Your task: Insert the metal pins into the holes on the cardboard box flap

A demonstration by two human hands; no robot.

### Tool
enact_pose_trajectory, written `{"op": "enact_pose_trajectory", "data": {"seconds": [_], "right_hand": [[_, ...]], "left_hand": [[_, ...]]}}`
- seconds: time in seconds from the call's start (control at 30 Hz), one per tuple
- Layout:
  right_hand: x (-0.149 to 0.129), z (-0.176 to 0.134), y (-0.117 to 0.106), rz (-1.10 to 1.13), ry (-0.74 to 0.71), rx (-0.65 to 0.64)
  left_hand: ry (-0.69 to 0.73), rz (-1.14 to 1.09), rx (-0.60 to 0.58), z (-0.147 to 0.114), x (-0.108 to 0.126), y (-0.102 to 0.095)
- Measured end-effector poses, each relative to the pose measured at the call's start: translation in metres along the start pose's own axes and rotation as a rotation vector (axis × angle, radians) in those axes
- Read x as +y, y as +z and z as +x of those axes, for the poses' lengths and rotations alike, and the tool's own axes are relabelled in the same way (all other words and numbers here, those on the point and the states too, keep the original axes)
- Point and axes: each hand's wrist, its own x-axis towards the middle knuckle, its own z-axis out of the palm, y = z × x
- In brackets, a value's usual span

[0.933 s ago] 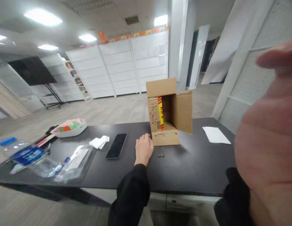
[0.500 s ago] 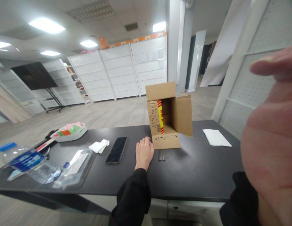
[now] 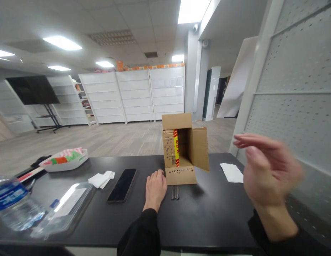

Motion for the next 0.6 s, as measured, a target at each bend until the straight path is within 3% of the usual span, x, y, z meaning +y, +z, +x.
{"op": "enact_pose_trajectory", "data": {"seconds": [0.1, 0.17, 0.23, 0.3, 0.4, 0.6], "right_hand": [[0.073, -0.012, -0.014, -0.434, 0.349, -0.261], [0.119, -0.024, -0.036, -0.785, 0.490, -0.524], [0.152, -0.038, -0.059, -1.122, 0.574, -0.685], [0.171, -0.049, -0.076, -1.340, 0.637, -0.718], [0.182, -0.056, -0.089, -1.464, 0.703, -0.719], [0.194, -0.049, -0.093, -1.262, 0.909, -0.633]], "left_hand": [[0.006, 0.011, -0.004, 0.000, 0.001, -0.001], [0.012, 0.020, 0.000, 0.000, 0.000, -0.001], [0.016, 0.020, 0.005, 0.001, 0.000, -0.001], [0.017, 0.020, 0.004, 0.001, 0.000, -0.001], [0.021, 0.022, -0.006, 0.002, -0.001, 0.000], [0.012, 0.034, -0.030, 0.002, 0.000, -0.003]]}}
